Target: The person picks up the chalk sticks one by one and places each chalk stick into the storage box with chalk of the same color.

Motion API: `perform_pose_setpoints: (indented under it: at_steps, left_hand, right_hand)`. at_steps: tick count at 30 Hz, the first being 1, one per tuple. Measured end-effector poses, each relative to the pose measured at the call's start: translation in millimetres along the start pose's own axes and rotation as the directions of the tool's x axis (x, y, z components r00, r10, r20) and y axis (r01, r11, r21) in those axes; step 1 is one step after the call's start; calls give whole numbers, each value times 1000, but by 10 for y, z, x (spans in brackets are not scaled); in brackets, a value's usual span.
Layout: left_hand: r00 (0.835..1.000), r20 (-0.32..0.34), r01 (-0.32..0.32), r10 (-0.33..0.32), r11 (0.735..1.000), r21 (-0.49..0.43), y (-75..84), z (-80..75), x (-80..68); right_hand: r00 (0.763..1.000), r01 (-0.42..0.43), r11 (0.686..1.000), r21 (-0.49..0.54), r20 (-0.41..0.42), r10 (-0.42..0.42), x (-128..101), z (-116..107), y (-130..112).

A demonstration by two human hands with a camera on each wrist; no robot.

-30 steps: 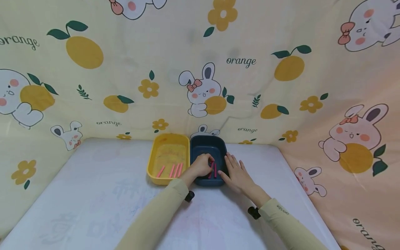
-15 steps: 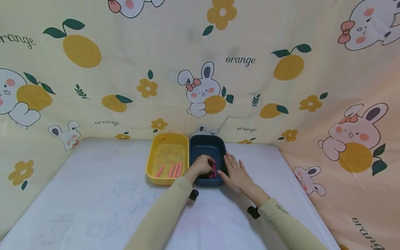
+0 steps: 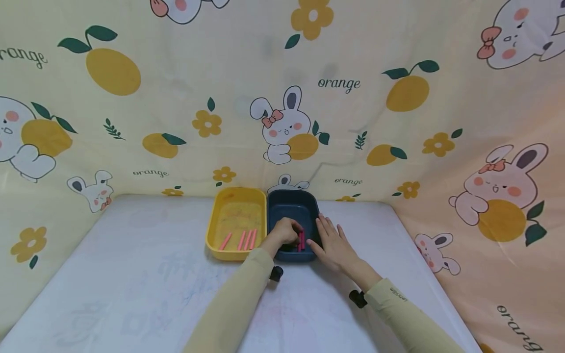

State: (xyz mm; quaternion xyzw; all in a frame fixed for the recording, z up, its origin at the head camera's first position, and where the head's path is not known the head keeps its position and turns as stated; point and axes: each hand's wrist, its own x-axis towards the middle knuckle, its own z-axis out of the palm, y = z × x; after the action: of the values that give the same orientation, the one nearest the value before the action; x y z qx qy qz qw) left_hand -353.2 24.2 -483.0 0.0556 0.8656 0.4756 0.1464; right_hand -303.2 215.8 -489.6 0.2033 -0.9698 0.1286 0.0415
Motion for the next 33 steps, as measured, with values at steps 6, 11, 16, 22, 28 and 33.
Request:
perform_pose_setpoints:
  at_steps: [6,11,16,22,28,33]
  left_hand:
    - [1000,-19,-3,4,998,63,-13,-8,31]
    - [998,-40,-48,51,996,73,-33,-15,35]
    - [992,-41,-115,117,993,36,-51,-29,-4]
    - [967,-61,-247,249,968,35,-31,-113,-130]
    - [940,-112,-320,323,946,50,38,-296,-318]
    - [931,-133,-338,341,940,43,33,-455,-564]
  right_hand:
    - [1000,8,1000,11,1,-8,13,14,4]
    - [1000,3,1000,5,15,-3,31,6,-11]
    - [1000,-9,1000,-15,28,9,50,18,-19]
    - [1000,-16,1000,2,-19,16,74,71,1]
    - [994,-6,998,55,-113,12,71,36,12]
    - [984,14,997,78,-177,0,-12,-19,11]
